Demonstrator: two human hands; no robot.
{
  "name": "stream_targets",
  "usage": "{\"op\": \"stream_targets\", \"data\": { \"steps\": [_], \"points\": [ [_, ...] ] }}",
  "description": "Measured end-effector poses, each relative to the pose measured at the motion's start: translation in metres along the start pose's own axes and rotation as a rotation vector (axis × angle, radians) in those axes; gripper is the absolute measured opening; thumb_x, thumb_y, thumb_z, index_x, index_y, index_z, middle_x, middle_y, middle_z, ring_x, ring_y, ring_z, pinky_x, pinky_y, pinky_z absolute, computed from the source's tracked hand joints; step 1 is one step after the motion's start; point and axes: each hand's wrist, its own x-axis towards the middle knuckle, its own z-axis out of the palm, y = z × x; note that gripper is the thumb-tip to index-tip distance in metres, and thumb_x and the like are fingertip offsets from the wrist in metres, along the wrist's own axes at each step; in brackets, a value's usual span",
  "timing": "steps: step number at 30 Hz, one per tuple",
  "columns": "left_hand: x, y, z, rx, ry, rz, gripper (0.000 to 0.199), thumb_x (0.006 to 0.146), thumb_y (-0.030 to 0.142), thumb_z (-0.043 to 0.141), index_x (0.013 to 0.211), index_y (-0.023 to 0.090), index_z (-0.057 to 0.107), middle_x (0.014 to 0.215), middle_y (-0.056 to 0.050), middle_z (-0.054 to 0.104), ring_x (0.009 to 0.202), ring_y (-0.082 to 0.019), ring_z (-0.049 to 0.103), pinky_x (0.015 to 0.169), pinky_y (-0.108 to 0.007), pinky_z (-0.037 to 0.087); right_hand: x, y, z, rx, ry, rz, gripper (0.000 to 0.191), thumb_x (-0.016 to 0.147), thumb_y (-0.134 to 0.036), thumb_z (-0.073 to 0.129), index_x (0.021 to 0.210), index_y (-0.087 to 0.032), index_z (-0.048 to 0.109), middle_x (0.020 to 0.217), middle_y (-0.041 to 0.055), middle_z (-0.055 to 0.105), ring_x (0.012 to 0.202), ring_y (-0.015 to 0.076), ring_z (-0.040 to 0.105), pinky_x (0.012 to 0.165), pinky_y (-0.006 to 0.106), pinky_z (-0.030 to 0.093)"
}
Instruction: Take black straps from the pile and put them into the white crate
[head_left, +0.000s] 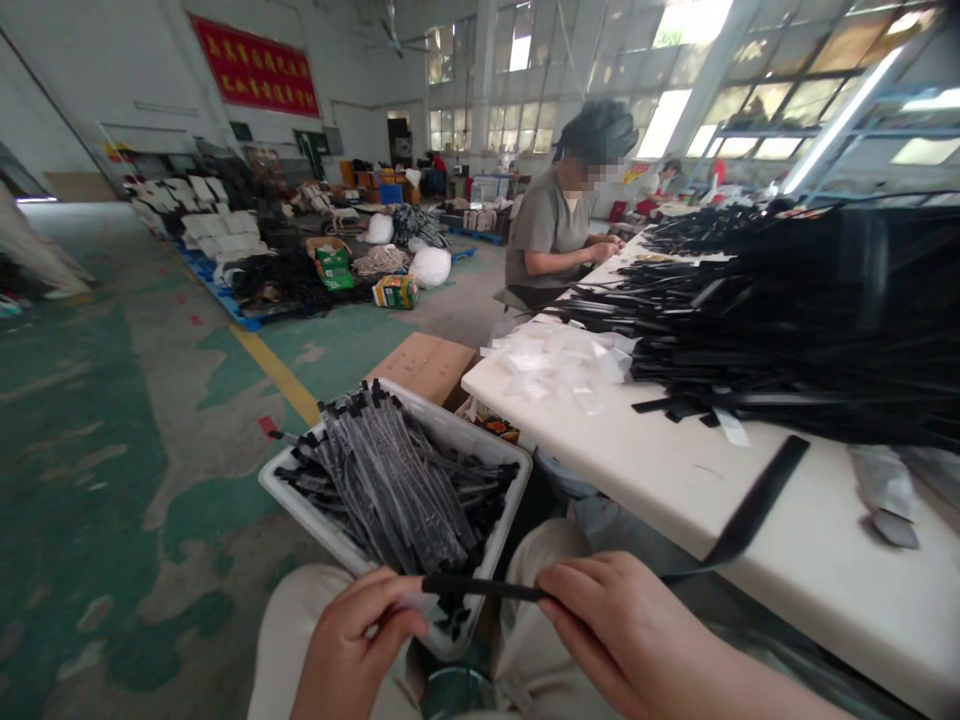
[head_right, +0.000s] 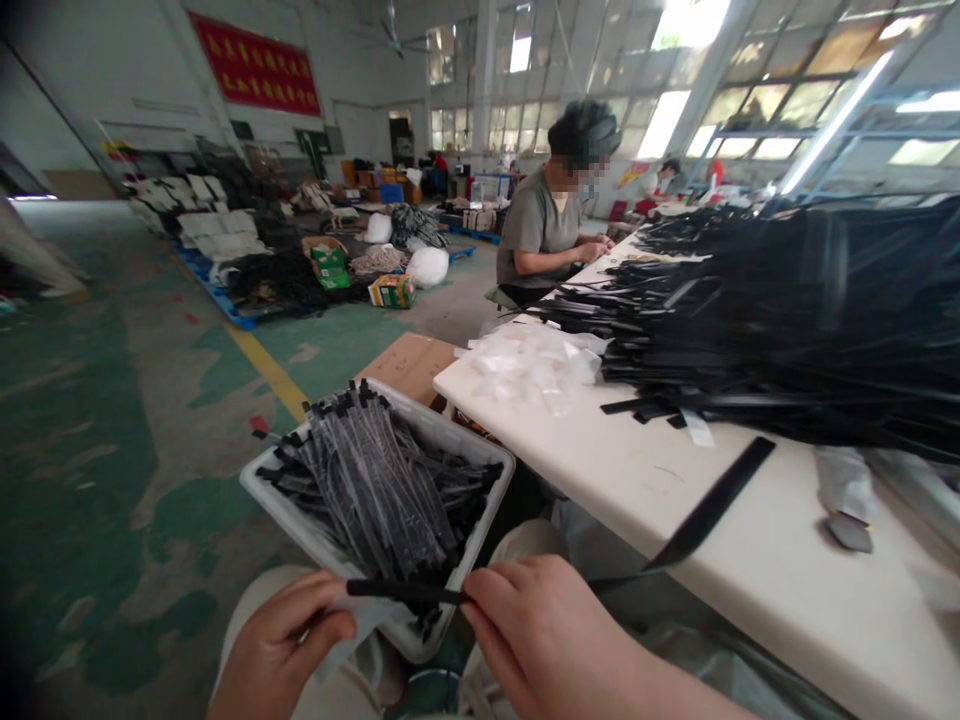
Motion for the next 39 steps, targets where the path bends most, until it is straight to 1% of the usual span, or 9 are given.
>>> {"op": "stream_targets", "data": {
  "steps": [2,5,10,14,18,23,28,34,39],
  "points": [
    [-0.002,-0.003,0.0,0.019,0.007,-0.018,0.02,0.082,0.046,0.074,0.075,0.027,0.076,0.068,0.003,0.071,0.061,-0.014,0.067,0.057,-0.017,0.051,0.002,-0.003,-0.001,0.0,-0.009,-0.006,0.027,0.097,-0.017,0.036,0.081,-0.019,0.057,0.069,0.003,0.064,0.056,0.0153,0.055,0.057,0.031,0.031],
    [-0.004,-0.005,0.001,-0.002,-0.018,-0.033,0.022,0.082,0.04,0.075,0.067,0.025,0.072,0.061,0.004,0.066,0.056,-0.013,0.063,0.054,-0.018,0.047,0.004,-0.004,-0.002,-0.002,-0.026,0.0,0.027,0.098,-0.018,0.035,0.081,-0.019,0.056,0.069,0.0027,0.064,0.056,0.015,0.055,0.057,0.031,0.03],
    [-0.004,-0.004,0.0,-0.034,-0.019,-0.07,0.013,0.078,0.027,0.076,0.066,0.026,0.071,0.061,0.005,0.064,0.056,-0.012,0.061,0.053,-0.018,0.045,0.005,-0.004,-0.002,-0.034,-0.067,0.017,0.025,0.097,-0.018,0.037,0.082,-0.019,0.056,0.07,0.0025,0.064,0.056,0.0152,0.055,0.058,0.032,0.029],
    [-0.006,-0.009,0.001,-0.024,-0.073,-0.127,0.016,0.076,0.023,0.075,0.062,0.023,0.067,0.061,0.005,0.062,0.058,-0.013,0.059,0.055,-0.019,0.043,0.005,-0.003,0.0,-0.042,-0.057,0.017,0.025,0.096,-0.017,0.037,0.081,-0.019,0.056,0.07,0.0021,0.064,0.056,0.015,0.055,0.058,0.031,0.031],
    [-0.007,-0.014,0.004,-0.01,-0.083,-0.169,0.022,0.074,0.021,0.075,0.057,0.021,0.061,0.059,0.005,0.057,0.056,-0.012,0.056,0.055,-0.02,0.04,0.003,-0.003,-0.002,-0.036,-0.059,0.024,0.025,0.097,-0.018,0.037,0.08,-0.019,0.055,0.068,0.0017,0.063,0.056,0.0146,0.055,0.058,0.03,0.031],
    [-0.008,-0.013,0.005,-0.017,-0.075,-0.166,0.021,0.075,0.021,0.073,0.057,0.022,0.062,0.059,0.005,0.055,0.056,-0.013,0.054,0.054,-0.021,0.04,0.001,-0.004,-0.004,-0.038,-0.068,0.013,0.025,0.096,-0.016,0.037,0.079,-0.019,0.056,0.067,0.0022,0.063,0.055,0.0143,0.054,0.058,0.031,0.029],
    [-0.011,-0.013,0.003,-0.026,-0.061,-0.2,0.022,0.075,0.024,0.075,0.058,0.021,0.061,0.059,0.005,0.055,0.057,-0.014,0.055,0.054,-0.022,0.04,0.003,-0.005,-0.003,-0.029,-0.072,0.008,0.025,0.095,-0.016,0.038,0.077,-0.019,0.056,0.066,0.0027,0.063,0.053,0.0137,0.054,0.057,0.031,0.029],
    [-0.015,-0.017,0.002,-0.021,-0.063,-0.218,0.023,0.077,0.027,0.074,0.059,0.021,0.061,0.06,0.004,0.055,0.057,-0.014,0.055,0.055,-0.022,0.041,0.002,-0.007,0.0,-0.03,-0.117,0.015,0.024,0.094,-0.016,0.039,0.078,-0.019,0.057,0.067,0.0029,0.064,0.056,0.0146,0.058,0.057,0.031,0.03],
    [-0.012,-0.015,0.003,-0.013,-0.063,-0.214,0.022,0.076,0.024,0.073,0.058,0.021,0.061,0.059,0.005,0.055,0.056,-0.013,0.055,0.054,-0.022,0.04,0.001,-0.006,-0.001,-0.054,-0.103,0.011,0.023,0.093,-0.015,0.041,0.078,-0.019,0.058,0.066,0.0021,0.065,0.054,0.0142,0.058,0.056,0.031,0.031]
  ]
}}
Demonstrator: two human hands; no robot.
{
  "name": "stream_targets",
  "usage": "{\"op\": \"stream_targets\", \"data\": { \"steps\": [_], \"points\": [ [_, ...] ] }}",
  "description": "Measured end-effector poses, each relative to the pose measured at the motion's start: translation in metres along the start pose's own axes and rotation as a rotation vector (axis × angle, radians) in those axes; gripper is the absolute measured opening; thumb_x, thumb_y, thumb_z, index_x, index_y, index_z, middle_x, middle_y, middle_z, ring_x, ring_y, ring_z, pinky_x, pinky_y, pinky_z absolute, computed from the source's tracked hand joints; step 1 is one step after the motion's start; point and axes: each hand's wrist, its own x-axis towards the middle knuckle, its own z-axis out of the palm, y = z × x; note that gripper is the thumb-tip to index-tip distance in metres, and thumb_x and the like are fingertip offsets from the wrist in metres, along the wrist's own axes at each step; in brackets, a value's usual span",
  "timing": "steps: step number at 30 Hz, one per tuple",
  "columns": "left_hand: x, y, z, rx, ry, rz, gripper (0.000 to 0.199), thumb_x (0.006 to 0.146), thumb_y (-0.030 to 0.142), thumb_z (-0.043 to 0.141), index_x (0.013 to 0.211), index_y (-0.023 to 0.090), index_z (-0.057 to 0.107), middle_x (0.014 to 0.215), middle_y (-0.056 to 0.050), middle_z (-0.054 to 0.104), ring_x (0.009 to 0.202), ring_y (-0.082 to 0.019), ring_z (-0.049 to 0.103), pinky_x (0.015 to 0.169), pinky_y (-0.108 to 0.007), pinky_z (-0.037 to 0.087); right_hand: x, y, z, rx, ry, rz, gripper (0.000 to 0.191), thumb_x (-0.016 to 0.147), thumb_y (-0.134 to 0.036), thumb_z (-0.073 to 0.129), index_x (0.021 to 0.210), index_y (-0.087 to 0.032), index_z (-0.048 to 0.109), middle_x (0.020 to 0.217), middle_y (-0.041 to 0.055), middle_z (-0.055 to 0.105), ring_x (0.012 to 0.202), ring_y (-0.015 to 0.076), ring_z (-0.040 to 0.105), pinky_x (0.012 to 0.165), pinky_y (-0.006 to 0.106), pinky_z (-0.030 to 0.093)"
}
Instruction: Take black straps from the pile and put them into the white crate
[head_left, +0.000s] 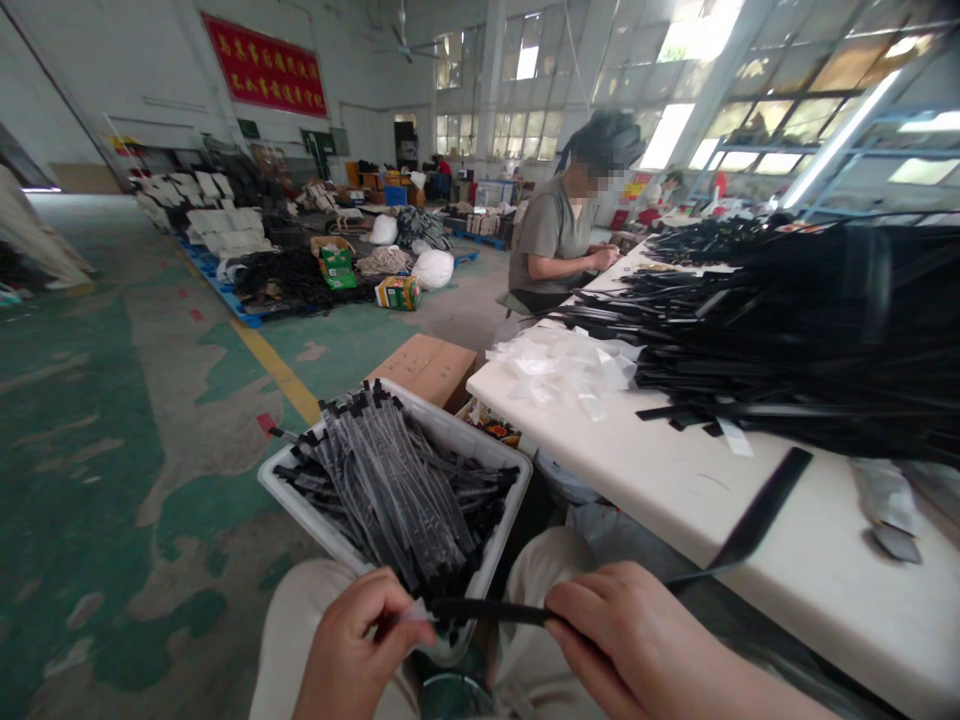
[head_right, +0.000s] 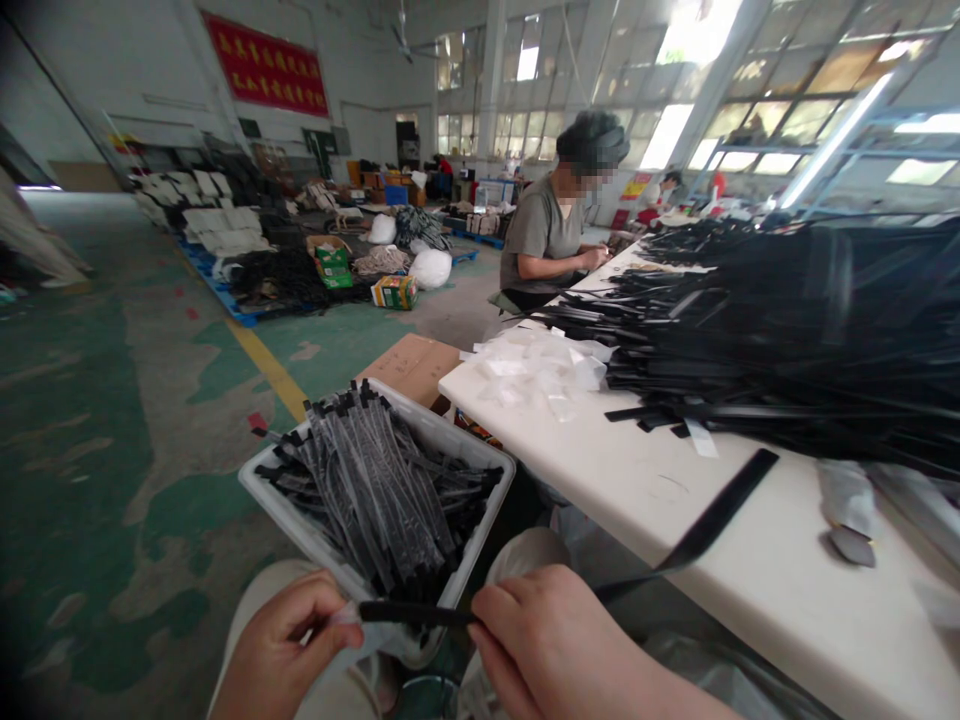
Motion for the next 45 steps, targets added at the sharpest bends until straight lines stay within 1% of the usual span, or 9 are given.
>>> {"op": "stream_targets", "data": {
  "steps": [6,16,22,26,30,34,39,43,45],
  "points": [
    [0.0,0.003,-0.001,0.002,-0.01,0.026,0.02,0.076,0.021,0.074,0.06,0.022,0.062,0.061,0.005,0.056,0.057,-0.013,0.055,0.055,-0.021,0.041,0.001,0.0,-0.001,-0.024,-0.016,-0.007,0.022,0.092,-0.014,0.042,0.077,-0.02,0.057,0.065,0.0013,0.064,0.054,0.0135,0.058,0.056,0.03,0.031],
    [0.003,0.012,0.008,-0.034,-0.22,0.22,0.022,0.094,0.03,0.06,0.075,0.022,0.069,0.073,0.0,0.065,0.069,-0.014,0.064,0.064,-0.02,0.047,0.008,-0.002,0.001,-0.112,-0.147,-0.016,0.014,0.089,-0.016,0.05,0.079,-0.019,0.059,0.069,0.0021,0.069,0.054,0.0141,0.06,0.054,0.033,0.024],
    [0.008,0.02,0.036,0.314,-0.397,0.331,0.02,0.087,0.006,0.055,0.079,0.022,0.063,0.076,0.001,0.069,0.068,-0.015,0.067,0.059,-0.022,0.043,0.026,0.002,0.013,-0.13,-0.285,-0.112,0.014,0.093,-0.025,0.053,0.089,-0.017,0.062,0.077,0.0052,0.074,0.062,0.0184,0.067,0.05,0.032,0.021],
    [0.013,0.004,0.034,0.648,-0.278,0.429,0.026,0.08,-0.002,0.052,0.074,0.022,0.058,0.07,0.003,0.068,0.061,-0.017,0.067,0.055,-0.027,0.039,0.021,0.02,0.009,-0.138,-0.291,0.033,0.016,0.095,-0.027,0.055,0.088,-0.016,0.065,0.08,0.0057,0.075,0.067,0.0201,0.071,0.051,0.03,0.025],
    [0.02,-0.007,0.031,0.785,-0.066,0.491,0.026,0.092,0.012,0.048,0.069,0.023,0.053,0.063,0.001,0.065,0.059,-0.021,0.065,0.058,-0.031,0.04,0.011,0.032,-0.003,-0.147,-0.249,0.135,0.02,0.096,-0.023,0.052,0.083,-0.017,0.066,0.078,0.0063,0.076,0.069,0.0205,0.071,0.054,0.029,0.028],
    [0.023,0.009,0.056,0.755,0.075,0.579,0.046,0.104,0.032,0.026,0.064,0.025,0.047,0.055,0.0,0.06,0.051,-0.02,0.061,0.054,-0.033,0.038,0.017,0.021,0.0,-0.111,-0.254,0.143,0.021,0.095,-0.024,0.051,0.081,-0.017,0.066,0.078,0.0075,0.076,0.07,0.0224,0.072,0.054,0.029,0.027],
    [0.016,0.032,0.082,0.668,0.11,0.631,0.053,0.105,0.039,0.017,0.065,0.024,0.048,0.055,-0.001,0.06,0.051,-0.019,0.061,0.053,-0.033,0.037,0.022,0.008,0.015,-0.082,-0.264,0.132,0.024,0.096,-0.027,0.05,0.079,-0.017,0.065,0.077,0.0084,0.075,0.07,0.0236,0.073,0.052,0.03,0.024],
    [0.019,0.016,0.061,0.727,0.128,0.565,0.054,0.105,0.037,0.017,0.064,0.024,0.049,0.054,-0.001,0.061,0.052,-0.02,0.062,0.053,-0.034,0.039,0.008,0.026,0.001,-0.02,-0.249,0.177,0.011,0.093,-0.023,0.055,0.088,-0.019,0.065,0.079,0.0038,0.075,0.071,0.0219,0.073,0.053,0.028,0.028],
    [0.025,0.005,0.048,0.744,0.139,0.503,0.052,0.105,0.035,0.02,0.064,0.024,0.05,0.053,-0.001,0.061,0.05,-0.02,0.062,0.053,-0.034,0.039,0.003,0.036,-0.014,-0.039,-0.237,0.227,0.018,0.095,-0.019,0.051,0.083,-0.019,0.065,0.077,0.0041,0.074,0.072,0.0214,0.072,0.056,0.027,0.031]
  ]
}}
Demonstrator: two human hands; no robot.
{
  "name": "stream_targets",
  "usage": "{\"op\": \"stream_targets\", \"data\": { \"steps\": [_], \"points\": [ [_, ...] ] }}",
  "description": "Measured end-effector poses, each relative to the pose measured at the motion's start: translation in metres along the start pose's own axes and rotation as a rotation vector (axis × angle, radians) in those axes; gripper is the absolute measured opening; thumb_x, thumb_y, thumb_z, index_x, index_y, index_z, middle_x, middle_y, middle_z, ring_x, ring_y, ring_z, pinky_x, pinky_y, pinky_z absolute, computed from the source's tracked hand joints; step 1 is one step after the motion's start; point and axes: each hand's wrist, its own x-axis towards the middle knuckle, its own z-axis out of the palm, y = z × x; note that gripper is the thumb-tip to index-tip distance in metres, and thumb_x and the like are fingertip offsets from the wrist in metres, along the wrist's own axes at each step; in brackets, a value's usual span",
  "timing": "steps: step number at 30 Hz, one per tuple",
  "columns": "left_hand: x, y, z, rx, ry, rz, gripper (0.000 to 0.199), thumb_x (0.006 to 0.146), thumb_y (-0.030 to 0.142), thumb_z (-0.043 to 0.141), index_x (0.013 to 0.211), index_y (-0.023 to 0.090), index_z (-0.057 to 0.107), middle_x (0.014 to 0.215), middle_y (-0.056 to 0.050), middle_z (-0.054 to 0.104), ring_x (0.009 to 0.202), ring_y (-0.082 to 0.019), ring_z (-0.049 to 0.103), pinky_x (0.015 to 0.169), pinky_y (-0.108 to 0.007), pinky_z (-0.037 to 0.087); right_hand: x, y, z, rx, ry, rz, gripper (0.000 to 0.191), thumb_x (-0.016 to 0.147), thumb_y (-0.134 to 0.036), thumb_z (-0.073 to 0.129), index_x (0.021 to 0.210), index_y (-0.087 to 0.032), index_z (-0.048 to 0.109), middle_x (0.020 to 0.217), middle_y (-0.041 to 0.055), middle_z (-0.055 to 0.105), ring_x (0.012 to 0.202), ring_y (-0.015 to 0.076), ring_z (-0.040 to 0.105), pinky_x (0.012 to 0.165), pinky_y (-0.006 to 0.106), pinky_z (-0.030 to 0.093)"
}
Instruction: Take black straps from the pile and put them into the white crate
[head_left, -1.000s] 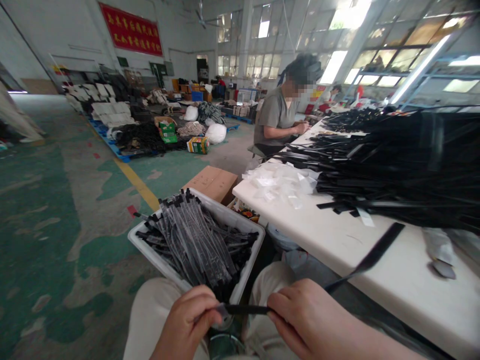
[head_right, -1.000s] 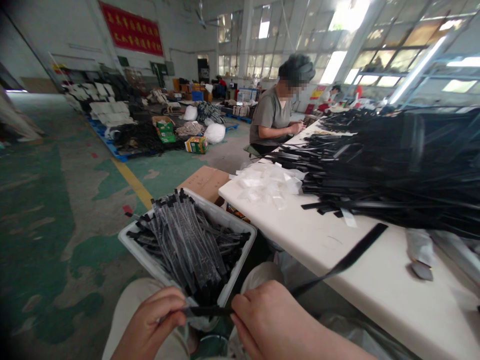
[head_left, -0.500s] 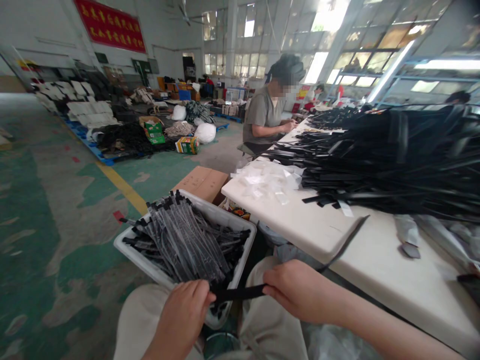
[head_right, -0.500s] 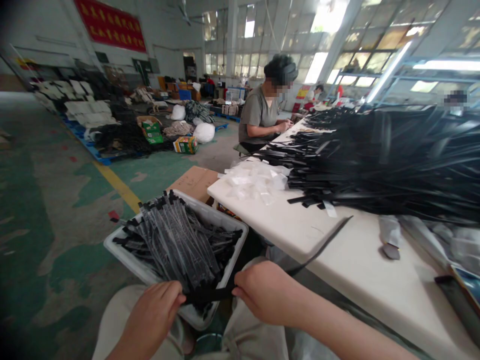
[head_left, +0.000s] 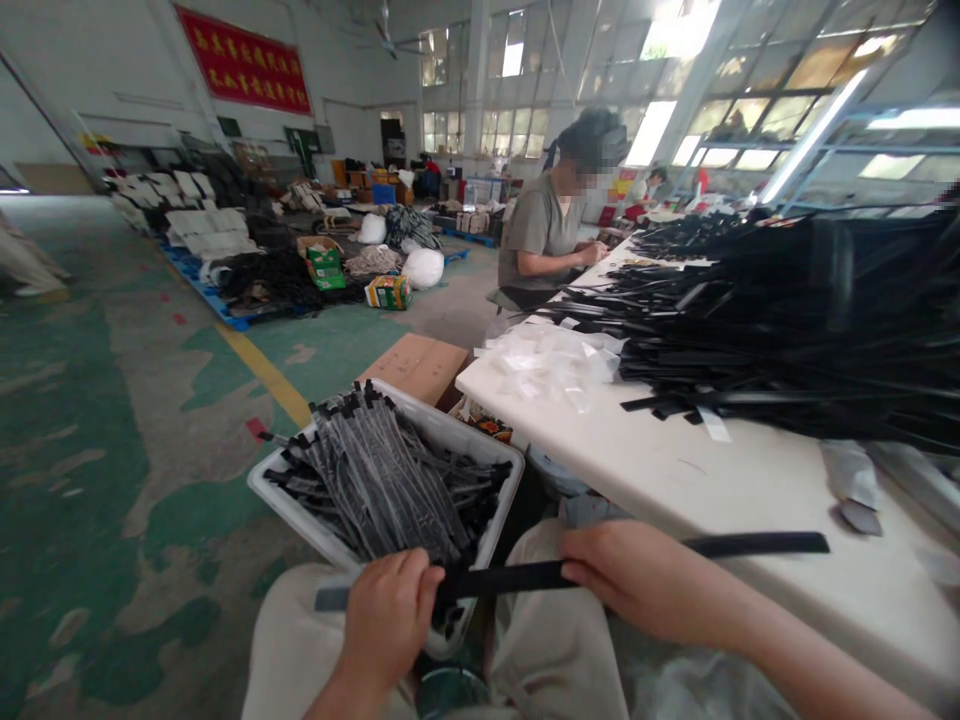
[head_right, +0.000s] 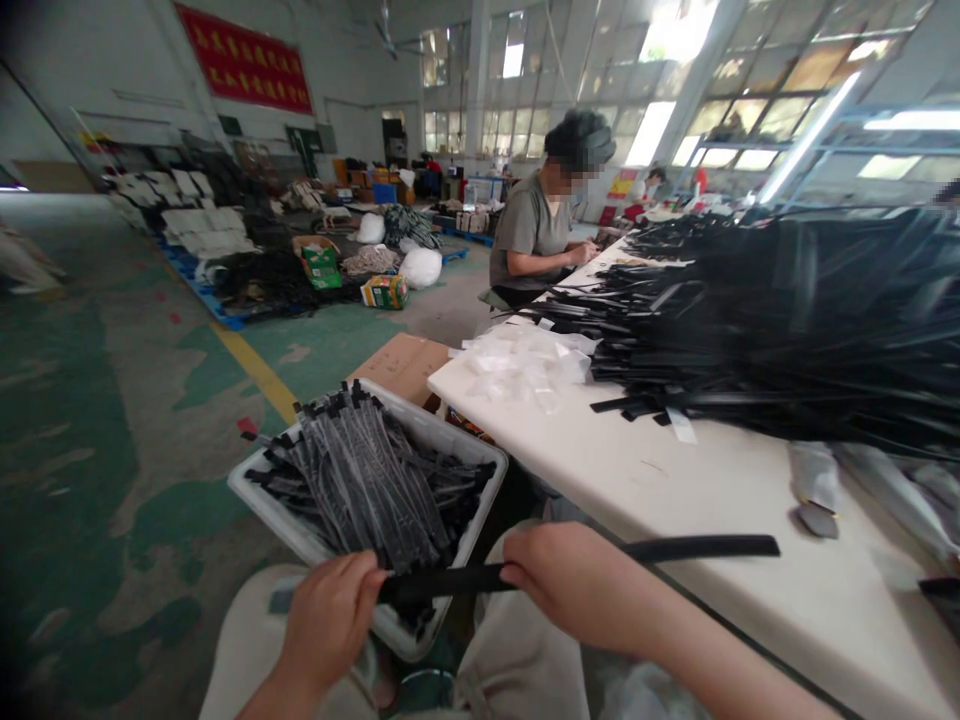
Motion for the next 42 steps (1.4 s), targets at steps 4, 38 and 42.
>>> {"op": "stream_targets", "data": {
  "steps": [4,38,42],
  "points": [
    [0.011,0.006,0.007,-0.055,-0.052,-0.014,0.048,0.105,0.031,0.025,0.065,0.024,0.052,0.055,-0.001,0.063,0.052,-0.02,0.064,0.054,-0.034,0.04,0.006,-0.005,-0.018,-0.062,0.001,0.002,0.026,0.097,-0.021,0.049,0.079,-0.016,0.067,0.077,0.0084,0.075,0.072,0.0232,0.072,0.058,0.029,0.033],
    [0.103,-0.004,-0.002,-0.543,-0.285,0.011,0.048,0.102,0.038,0.026,0.066,0.022,0.053,0.064,-0.002,0.063,0.062,-0.018,0.059,0.06,-0.029,0.035,0.069,-0.027,-0.041,0.413,0.013,0.048,0.037,0.091,-0.014,0.055,0.055,-0.016,0.057,0.048,-0.0026,0.05,0.05,0.011,0.043,0.054,0.025,0.031],
    [0.116,-0.032,-0.007,-0.567,-0.26,0.063,0.051,0.101,0.047,0.022,0.067,0.022,0.051,0.061,0.0,0.057,0.059,-0.019,0.055,0.057,-0.029,0.037,0.099,-0.036,-0.034,0.542,0.008,0.047,0.043,0.093,-0.014,0.052,0.05,-0.018,0.048,0.041,-0.0046,0.049,0.04,0.0086,0.045,0.049,0.022,0.035]
  ]
}}
